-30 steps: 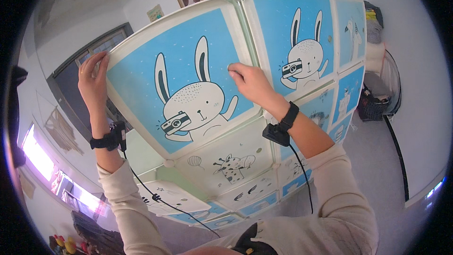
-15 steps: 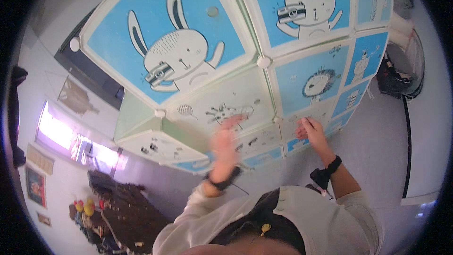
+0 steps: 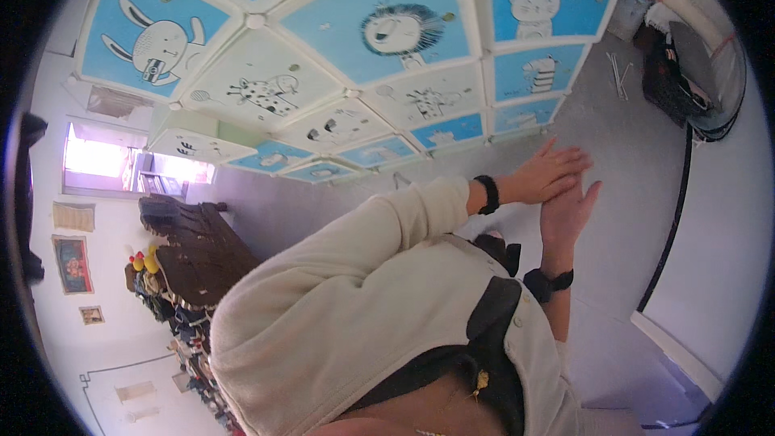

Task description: The person assembles a modular storage unit by connecting square panels with cartoon animal prints using white plastic connectors. They pick up panels from the floor, align them, and snap them together to form a cube structure.

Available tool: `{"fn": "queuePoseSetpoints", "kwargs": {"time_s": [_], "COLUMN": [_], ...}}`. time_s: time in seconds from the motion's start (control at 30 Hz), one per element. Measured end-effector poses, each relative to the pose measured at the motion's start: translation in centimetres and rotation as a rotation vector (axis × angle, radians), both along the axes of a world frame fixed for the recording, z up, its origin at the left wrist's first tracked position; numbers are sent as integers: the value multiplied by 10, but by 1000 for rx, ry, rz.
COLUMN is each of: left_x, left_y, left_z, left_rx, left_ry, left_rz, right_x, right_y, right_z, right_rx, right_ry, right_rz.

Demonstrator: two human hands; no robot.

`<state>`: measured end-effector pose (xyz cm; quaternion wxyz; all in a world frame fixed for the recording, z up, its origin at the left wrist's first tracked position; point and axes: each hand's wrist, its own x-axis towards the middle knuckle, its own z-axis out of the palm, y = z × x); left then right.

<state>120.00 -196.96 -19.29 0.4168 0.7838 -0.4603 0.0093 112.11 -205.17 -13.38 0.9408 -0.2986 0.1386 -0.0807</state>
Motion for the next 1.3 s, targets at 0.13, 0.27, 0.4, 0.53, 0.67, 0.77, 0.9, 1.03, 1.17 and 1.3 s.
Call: {"fn": "queuePoseSetpoints", "kwargs": {"time_s": [0.13, 0.27, 0.4, 0.53, 0.67, 0.77, 0.9, 1.03, 1.17, 1.3], "left_x": [13, 10, 42, 73, 84, 118, 173, 233, 271, 305], "left_y": [-86, -136, -178, -238, -331, -388, -441, -467, -471, -448], "left_z": [-21, -18, 19, 34, 21, 16, 11, -19, -52, -80], "left_rx": [4, -481, -469, -361, 19, 52, 177, 382, 534, 1055], "left_ry": [326, 1211, 1719, 1652, 263, -105, -148, -159, 27, 368], "left_rz": [-108, -679, -441, -560, -675, -781, -671, -340, -90, 122], "right_x": [-7, 21, 49, 70, 81, 99, 148, 196, 242, 280], "right_y": [-51, -129, -215, -294, -344, -384, -431, -481, -521, -590], "right_z": [-8, -45, -96, -126, -107, -69, -47, -70, -85, -84], "right_rx": [-891, -1978, -1681, -747, 168, 369, 515, 531, 500, 59], "right_ry": [-263, -376, 43, 201, 21, -237, -209, -74, 62, 214], "right_rz": [-316, -254, -290, -361, -309, -65, -193, 36, 318, 503]}}
